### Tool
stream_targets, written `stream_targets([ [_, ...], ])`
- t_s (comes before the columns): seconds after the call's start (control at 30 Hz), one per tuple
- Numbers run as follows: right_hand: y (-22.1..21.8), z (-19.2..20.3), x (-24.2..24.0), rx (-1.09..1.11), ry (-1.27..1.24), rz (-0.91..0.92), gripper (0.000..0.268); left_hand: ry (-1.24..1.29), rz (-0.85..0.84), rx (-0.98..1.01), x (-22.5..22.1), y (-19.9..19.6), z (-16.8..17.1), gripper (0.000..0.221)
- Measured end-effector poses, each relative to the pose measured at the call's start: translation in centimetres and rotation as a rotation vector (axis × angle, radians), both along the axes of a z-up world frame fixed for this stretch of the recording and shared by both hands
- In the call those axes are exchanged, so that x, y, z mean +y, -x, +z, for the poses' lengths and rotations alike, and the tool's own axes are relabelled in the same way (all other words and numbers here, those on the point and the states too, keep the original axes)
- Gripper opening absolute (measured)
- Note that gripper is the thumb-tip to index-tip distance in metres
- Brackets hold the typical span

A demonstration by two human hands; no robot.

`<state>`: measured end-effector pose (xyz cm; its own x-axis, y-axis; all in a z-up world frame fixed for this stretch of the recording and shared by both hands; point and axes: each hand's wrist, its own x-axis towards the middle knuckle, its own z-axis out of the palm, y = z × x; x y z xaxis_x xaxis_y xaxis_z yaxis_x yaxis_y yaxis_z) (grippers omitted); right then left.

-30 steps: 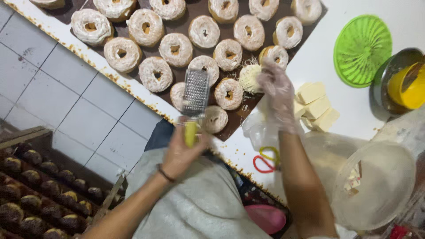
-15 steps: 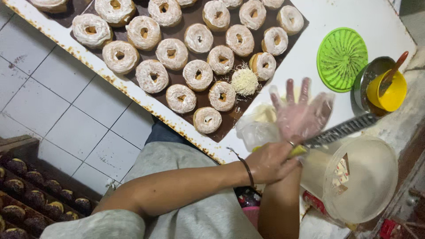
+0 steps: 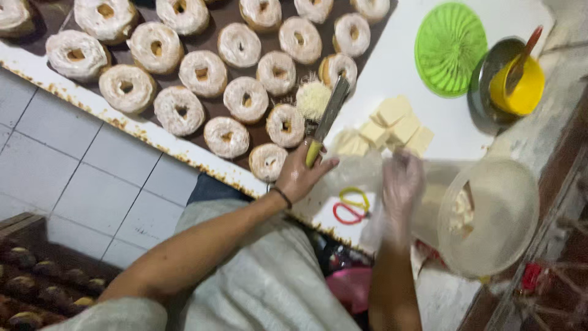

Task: The person applies shredded cheese to a tray of donuts using a grater and a block of cheese.

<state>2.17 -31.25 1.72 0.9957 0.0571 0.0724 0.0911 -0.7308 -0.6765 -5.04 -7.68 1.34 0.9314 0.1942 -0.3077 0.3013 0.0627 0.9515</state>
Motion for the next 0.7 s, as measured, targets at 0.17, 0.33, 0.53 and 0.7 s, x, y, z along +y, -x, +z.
stream_targets([
  [0.17,-5.0,-5.1,1.8,-0.185,0.326,0.152,0.053,-0.015,-0.035,-0.072,1.4,1.8,0.0,0.035],
  [0.33,-6.5,-5.2,1.8,-0.029,0.281,0.096,0.054,0.006,0.079,0.043,6.6,4.5,0.0,0.036],
  [0.53,-4.4,3.1,2.5,0.321,-1.088,-0.221,0.054,0.04,0.153,0.055,11.4,6.3,0.2,0.041],
  [0.7,-1.7,7.5,9.2,0.473,-1.472,-0.308,0.057,0.251,0.011,0.247,13.3,4.3,1.7,0.045],
])
